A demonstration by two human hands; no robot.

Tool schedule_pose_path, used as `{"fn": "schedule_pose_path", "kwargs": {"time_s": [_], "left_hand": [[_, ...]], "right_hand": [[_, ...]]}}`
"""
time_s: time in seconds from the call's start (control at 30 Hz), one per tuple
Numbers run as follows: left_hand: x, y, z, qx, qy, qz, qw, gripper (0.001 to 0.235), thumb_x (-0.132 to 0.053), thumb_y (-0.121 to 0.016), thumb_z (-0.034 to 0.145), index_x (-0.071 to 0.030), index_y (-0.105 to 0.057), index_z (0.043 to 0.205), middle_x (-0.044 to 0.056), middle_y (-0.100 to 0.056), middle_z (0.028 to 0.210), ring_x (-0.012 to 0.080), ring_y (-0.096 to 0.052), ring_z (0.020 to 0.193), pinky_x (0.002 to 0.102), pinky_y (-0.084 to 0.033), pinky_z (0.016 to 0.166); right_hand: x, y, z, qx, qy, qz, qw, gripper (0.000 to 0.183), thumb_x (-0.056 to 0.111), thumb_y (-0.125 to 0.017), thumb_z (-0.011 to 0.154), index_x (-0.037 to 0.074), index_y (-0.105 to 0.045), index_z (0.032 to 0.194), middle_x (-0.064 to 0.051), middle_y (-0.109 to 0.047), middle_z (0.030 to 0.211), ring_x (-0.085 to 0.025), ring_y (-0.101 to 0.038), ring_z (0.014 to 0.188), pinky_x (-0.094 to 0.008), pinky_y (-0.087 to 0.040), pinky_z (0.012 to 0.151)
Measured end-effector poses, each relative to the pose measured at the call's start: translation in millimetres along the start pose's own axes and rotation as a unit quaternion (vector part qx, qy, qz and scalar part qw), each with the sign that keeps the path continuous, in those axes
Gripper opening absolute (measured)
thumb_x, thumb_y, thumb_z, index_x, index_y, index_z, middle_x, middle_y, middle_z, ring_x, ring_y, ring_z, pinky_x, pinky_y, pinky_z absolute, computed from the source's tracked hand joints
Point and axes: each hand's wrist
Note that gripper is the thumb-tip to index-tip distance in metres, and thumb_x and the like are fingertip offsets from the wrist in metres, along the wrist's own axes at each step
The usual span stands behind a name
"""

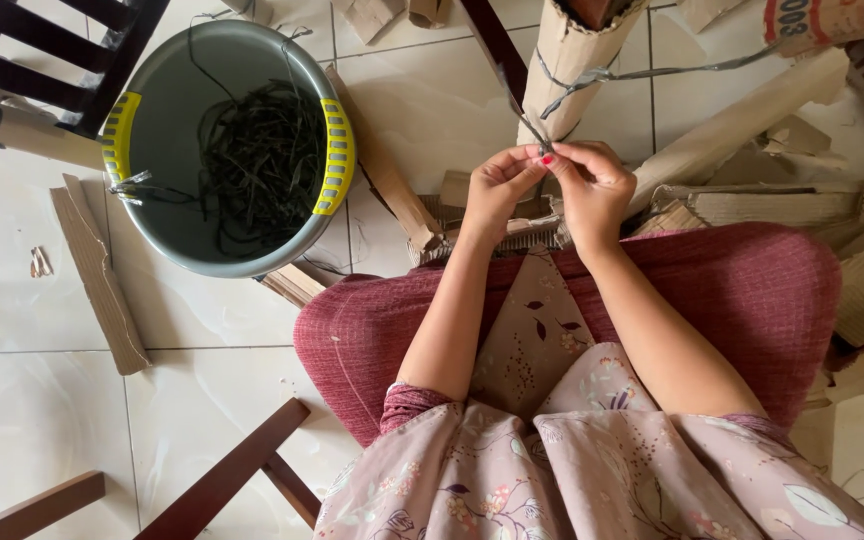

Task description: The person sits cross-legged on a chair and ties a dark cord around a cardboard-wrapped chair leg. They pull the cord from a nearby bucket, wrap it around the leg, and tie it securely.

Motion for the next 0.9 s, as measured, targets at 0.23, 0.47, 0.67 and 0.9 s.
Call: {"fn": "schedule_pose_path", "kwargs": {"time_s": [0.23, 0.47, 0.67, 0.9], "left_hand": [[-15.8, -5.0, -3.6, -0.01, -0.002, 0.048, 0.999, 0.024, -0.004, -0.087, 0.081, -0.005, -0.078, 0.104, 0.007, -0.078, 0.084, 0.0086, -0.074, 0.081, 0.023, -0.062, 0.077], [-7.9, -6.4, -1.9, -0.027, -0.009, 0.039, 0.999, 0.021, -0.003, -0.084, 0.081, -0.005, -0.079, 0.101, 0.007, -0.077, 0.08, 0.0075, -0.072, 0.077, 0.023, -0.062, 0.073], [-10.0, -4.0, -1.7, -0.044, -0.009, 0.022, 0.999, 0.02, -0.002, -0.083, 0.08, -0.003, -0.078, 0.099, 0.009, -0.075, 0.076, 0.0114, -0.073, 0.074, 0.026, -0.063, 0.068], [-16.0, -8.4, -4.3, -0.041, 0.0, 0.01, 0.999, 0.018, -0.001, -0.081, 0.081, -0.001, -0.078, 0.099, 0.01, -0.076, 0.076, 0.0122, -0.073, 0.069, 0.022, -0.06, 0.063]], "right_hand": [[-5.5, -1.9, -1.5, -0.008, -0.16, 0.072, 0.985, 0.011, 0.001, -0.087, 0.093, -0.001, -0.077, 0.097, -0.014, -0.075, 0.08, -0.014, -0.071, 0.069, -0.026, -0.057, 0.067], [3.3, -3.9, -4.8, -0.028, 0.017, -0.058, 0.998, 0.009, -0.005, -0.083, 0.094, 0.0, -0.08, 0.1, -0.013, -0.074, 0.088, -0.023, -0.07, 0.079, -0.033, -0.055, 0.071], [-0.9, -2.1, -7.9, 0.004, 0.063, -0.06, 0.996, 0.007, -0.004, -0.079, 0.096, 0.0, -0.08, 0.102, -0.012, -0.072, 0.096, -0.025, -0.07, 0.086, -0.035, -0.055, 0.075], [-5.9, -7.1, -8.4, -0.023, -0.129, 0.064, 0.989, 0.007, -0.004, -0.081, 0.097, -0.005, -0.075, 0.101, -0.017, -0.073, 0.084, -0.02, -0.072, 0.072, -0.033, -0.062, 0.067]]}}
Point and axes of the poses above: each hand's wrist, its own z-axis towards the middle knuckle, its own y-axis out of the back of the hand, x = y × z
